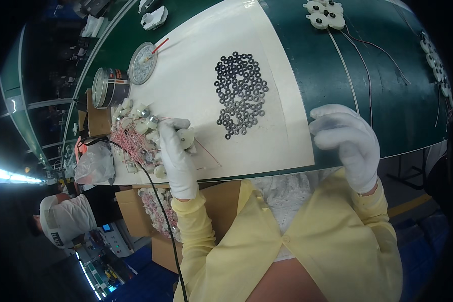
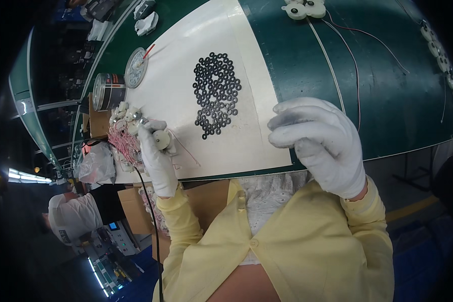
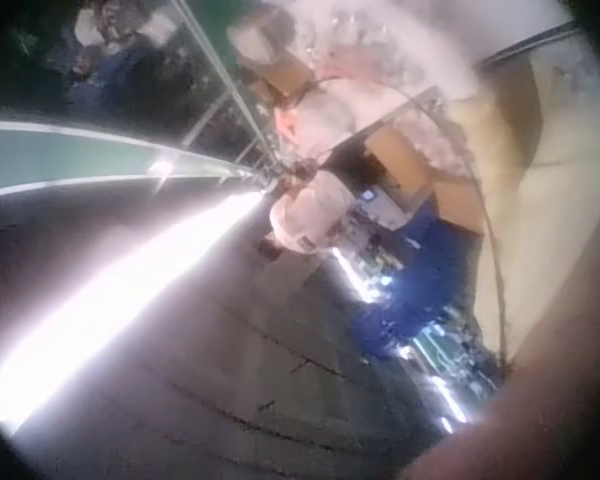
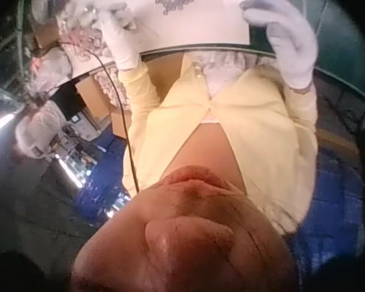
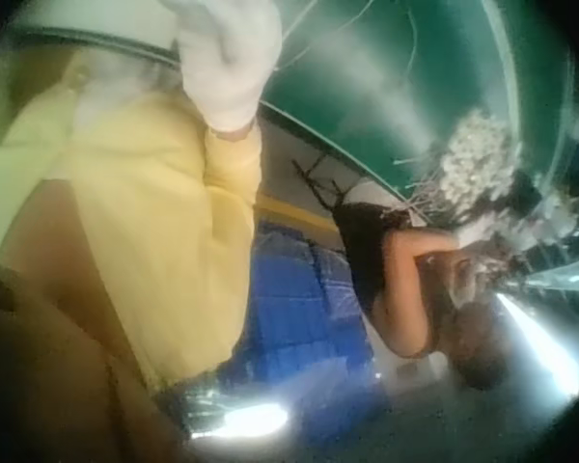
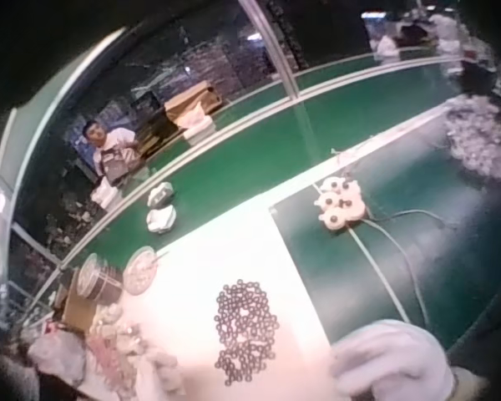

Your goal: The person assembles small electronic components by hand at a workstation. They pick up white plastic housings and insert small black circular washers into them, then place the finished units on the table. The person also handles red and white wires connected to the components.

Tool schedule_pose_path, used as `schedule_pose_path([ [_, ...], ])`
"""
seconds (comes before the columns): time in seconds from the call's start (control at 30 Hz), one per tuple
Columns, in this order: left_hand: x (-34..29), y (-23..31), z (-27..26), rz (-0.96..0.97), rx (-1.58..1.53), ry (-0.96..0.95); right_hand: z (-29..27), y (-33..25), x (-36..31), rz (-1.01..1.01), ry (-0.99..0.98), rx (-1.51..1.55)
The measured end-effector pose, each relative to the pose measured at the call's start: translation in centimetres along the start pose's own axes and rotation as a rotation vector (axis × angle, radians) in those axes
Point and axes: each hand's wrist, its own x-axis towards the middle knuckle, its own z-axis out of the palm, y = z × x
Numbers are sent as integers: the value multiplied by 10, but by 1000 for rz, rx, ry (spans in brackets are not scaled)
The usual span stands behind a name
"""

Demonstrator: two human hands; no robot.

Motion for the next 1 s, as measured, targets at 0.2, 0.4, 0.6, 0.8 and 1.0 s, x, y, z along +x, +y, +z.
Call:
schedule_pose_path([
  [0.2,1,-3,4,213,384,-22,-2,1,0,-22,-19,-44],
  [0.4,3,-7,6,242,492,-99,-1,1,2,-8,-28,-58],
  [0.6,4,-8,9,339,524,-158,-1,1,3,-20,-35,-52],
  [0.8,5,-4,10,357,519,-217,-1,2,2,-25,-41,-68],
  [1.0,5,1,10,288,541,-217,-1,3,2,-41,-36,-63],
])
